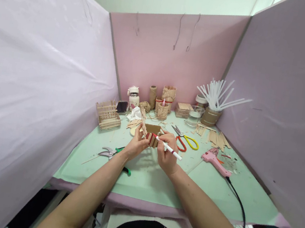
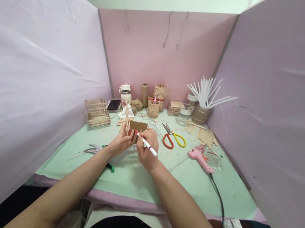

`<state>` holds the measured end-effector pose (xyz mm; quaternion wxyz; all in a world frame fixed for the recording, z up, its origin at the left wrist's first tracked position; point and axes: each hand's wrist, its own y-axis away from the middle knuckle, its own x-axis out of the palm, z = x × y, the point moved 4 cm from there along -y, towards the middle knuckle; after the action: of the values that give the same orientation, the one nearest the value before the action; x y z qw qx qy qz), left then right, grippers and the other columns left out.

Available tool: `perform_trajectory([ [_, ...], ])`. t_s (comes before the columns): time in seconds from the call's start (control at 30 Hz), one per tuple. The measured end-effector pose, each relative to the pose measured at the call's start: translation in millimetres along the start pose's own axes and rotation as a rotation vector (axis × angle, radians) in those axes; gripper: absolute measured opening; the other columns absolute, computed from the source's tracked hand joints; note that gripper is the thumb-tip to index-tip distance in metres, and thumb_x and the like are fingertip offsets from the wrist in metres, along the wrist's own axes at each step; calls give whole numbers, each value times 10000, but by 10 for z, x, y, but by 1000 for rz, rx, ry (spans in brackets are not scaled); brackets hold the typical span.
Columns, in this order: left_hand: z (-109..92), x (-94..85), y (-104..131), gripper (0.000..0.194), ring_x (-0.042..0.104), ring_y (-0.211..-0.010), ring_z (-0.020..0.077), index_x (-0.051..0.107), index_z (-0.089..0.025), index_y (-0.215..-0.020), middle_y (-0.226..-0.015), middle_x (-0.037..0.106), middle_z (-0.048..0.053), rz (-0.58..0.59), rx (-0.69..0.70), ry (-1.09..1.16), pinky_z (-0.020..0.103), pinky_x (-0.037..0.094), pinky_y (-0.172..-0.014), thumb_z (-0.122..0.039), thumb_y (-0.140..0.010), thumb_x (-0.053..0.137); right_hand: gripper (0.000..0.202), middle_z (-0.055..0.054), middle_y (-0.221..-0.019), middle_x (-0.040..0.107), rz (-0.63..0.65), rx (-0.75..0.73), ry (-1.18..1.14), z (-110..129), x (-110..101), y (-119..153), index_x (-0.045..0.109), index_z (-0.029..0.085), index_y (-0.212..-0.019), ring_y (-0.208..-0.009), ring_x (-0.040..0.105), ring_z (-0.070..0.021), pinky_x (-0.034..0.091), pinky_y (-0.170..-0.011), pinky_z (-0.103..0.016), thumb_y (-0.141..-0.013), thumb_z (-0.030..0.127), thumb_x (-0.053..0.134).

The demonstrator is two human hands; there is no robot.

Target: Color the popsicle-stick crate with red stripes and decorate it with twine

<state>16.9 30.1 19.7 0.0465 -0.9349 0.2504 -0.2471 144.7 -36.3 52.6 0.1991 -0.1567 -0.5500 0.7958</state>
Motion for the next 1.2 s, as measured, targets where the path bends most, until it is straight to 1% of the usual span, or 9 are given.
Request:
perform_trajectory([
  [0.23, 5, -13, 2, 1019, 568, -1144, 201, 234, -464, -1430, -1404, 445, 43, 9, -1, 2, 388, 443, -961, -316, -619, 833, 128, -32, -840, 599, 23, -1, 3, -13, 14, 10, 543, 231, -958, -833, 571, -192, 491, -913, -477, -889, 147, 475],
  [0.37, 4, -11, 0, 1022, 567, -1147, 210, 234, -461, -1430, -1404, 446, 44, 3, 9, 2, 401, 449, -963, -318, -616, 833, 142, -28, -847, 586, 5, -6, -18, -17, 5, 9, 538, 232, -961, -835, 563, -189, 493, -909, -467, -884, 133, 472],
  [0.57, 34, -23, -3, 1039, 551, -1172, 236, 212, -470, -1437, -1453, 388, 59, 3, 12, -20, 447, 452, -967, -305, -618, 831, 127, -18, -832, 584, -24, 11, -30, 7, -15, 5, 529, 234, -959, -811, 561, -185, 473, -919, -476, -892, 154, 458],
  [0.7, 85, -97, -29, 1054, 505, -1226, 255, 179, -468, -1450, -1498, 332, 61, -24, 34, -65, 449, 449, -976, -317, -631, 825, 124, -16, -822, 583, -23, 14, -67, 24, -18, 3, 537, 236, -951, -800, 563, -187, 475, -907, -474, -896, 169, 448],
  [0.77, 114, -155, -51, 1076, 483, -1249, 262, 169, -456, -1454, -1505, 316, 65, -43, 58, -112, 451, 439, -991, -321, -619, 834, 124, -14, -817, 578, -27, 42, -87, 4, -14, 9, 542, 236, -943, -808, 565, -186, 475, -912, -471, -900, 171, 445],
  [0.87, 151, -227, -79, 1115, 486, -1243, 270, 141, -440, -1464, -1497, 311, 80, -51, 89, -168, 467, 424, -1007, -329, -606, 844, 117, -12, -822, 576, -66, 138, -117, -67, -14, 33, 555, 236, -923, -850, 586, -185, 477, -921, -448, -913, 188, 449],
  [1.0, 181, -267, -89, 1113, 488, -1248, 276, 101, -442, -1473, -1493, 304, 86, -46, 84, -195, 480, 413, -1021, -328, -637, 827, 126, -13, -805, 575, -107, 253, -147, -148, -13, 69, 566, 234, -888, -844, 601, -183, 506, -858, -406, -932, 237, 448],
  [1.07, 182, -266, -87, 1107, 484, -1257, 276, 109, -443, -1473, -1489, 313, 82, -44, 86, -190, 479, 402, -1035, -323, -639, 827, 122, -16, -806, 575, -103, 248, -149, -146, -11, 73, 566, 234, -894, -831, 596, -183, 508, -843, -406, -932, 240, 451],
  [1.2, 177, -249, -81, 1093, 486, -1256, 266, 151, -441, -1468, -1487, 323, 75, -52, 93, -169, 472, 388, -1052, -309, -626, 835, 110, -16, -812, 580, -53, 122, -118, -63, -7, 47, 555, 233, -915, -819, 576, -178, 471, -922, -459, -910, 179, 458],
])
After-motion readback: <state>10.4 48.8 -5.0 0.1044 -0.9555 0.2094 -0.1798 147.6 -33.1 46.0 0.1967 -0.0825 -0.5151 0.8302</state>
